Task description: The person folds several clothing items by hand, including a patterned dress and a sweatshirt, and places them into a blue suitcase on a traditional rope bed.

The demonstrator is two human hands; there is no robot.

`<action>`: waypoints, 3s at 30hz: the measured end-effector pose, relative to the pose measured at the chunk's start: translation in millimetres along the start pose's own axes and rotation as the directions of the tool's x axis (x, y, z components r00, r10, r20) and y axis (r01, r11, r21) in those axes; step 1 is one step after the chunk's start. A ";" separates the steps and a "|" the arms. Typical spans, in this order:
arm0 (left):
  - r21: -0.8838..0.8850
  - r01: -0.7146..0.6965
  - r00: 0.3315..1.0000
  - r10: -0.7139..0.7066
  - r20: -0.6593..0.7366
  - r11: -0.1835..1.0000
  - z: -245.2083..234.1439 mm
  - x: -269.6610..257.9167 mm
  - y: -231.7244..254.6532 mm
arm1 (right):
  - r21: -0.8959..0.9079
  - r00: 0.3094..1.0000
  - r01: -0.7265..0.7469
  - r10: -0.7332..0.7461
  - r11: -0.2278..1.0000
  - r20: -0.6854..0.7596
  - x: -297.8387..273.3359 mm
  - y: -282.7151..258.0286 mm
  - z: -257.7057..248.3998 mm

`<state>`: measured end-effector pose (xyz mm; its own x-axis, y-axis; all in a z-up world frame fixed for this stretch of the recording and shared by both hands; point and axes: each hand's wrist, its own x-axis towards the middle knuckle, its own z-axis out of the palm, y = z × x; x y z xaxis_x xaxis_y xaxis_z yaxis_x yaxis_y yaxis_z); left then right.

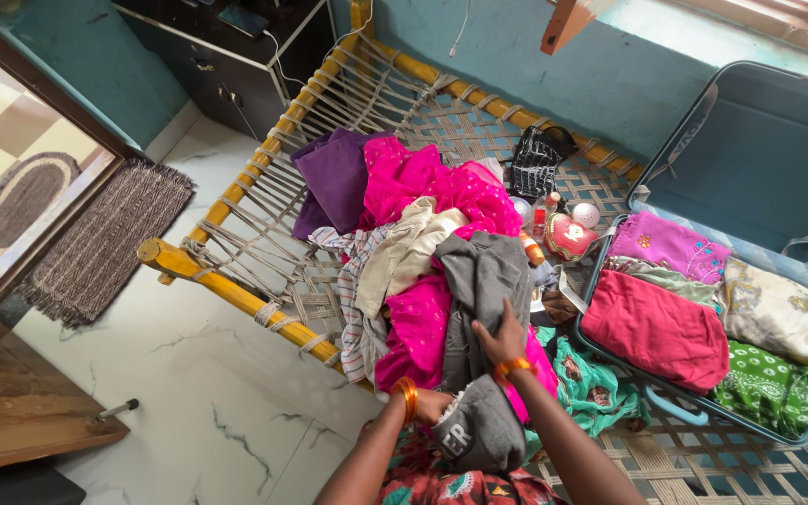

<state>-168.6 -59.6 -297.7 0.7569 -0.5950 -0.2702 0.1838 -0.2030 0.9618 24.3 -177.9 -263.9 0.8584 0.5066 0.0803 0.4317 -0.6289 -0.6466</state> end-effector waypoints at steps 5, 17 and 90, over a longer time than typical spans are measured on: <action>0.174 0.001 0.999 -0.008 0.040 0.985 -0.4 11.8 11.4 | 0.307 0.925 -0.312 0.214 0.899 0.314 69.4 -23.4 5.0; 0.110 -0.046 0.994 0.035 0.102 0.993 -1.3 10.1 9.4 | -0.417 0.942 0.281 -0.166 0.864 0.292 71.9 -61.0 48.7; -0.245 -0.161 0.941 0.224 0.254 0.956 -43.7 16.4 -11.1 | -0.328 0.910 -0.373 0.411 0.868 0.053 334.1 2.0 39.4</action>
<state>-130.8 -33.1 -310.9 0.5944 -0.8026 -0.0504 0.2073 0.0924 0.9739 301.1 13.3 -268.3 0.9441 0.2336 -0.2327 0.1454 -0.9284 -0.3420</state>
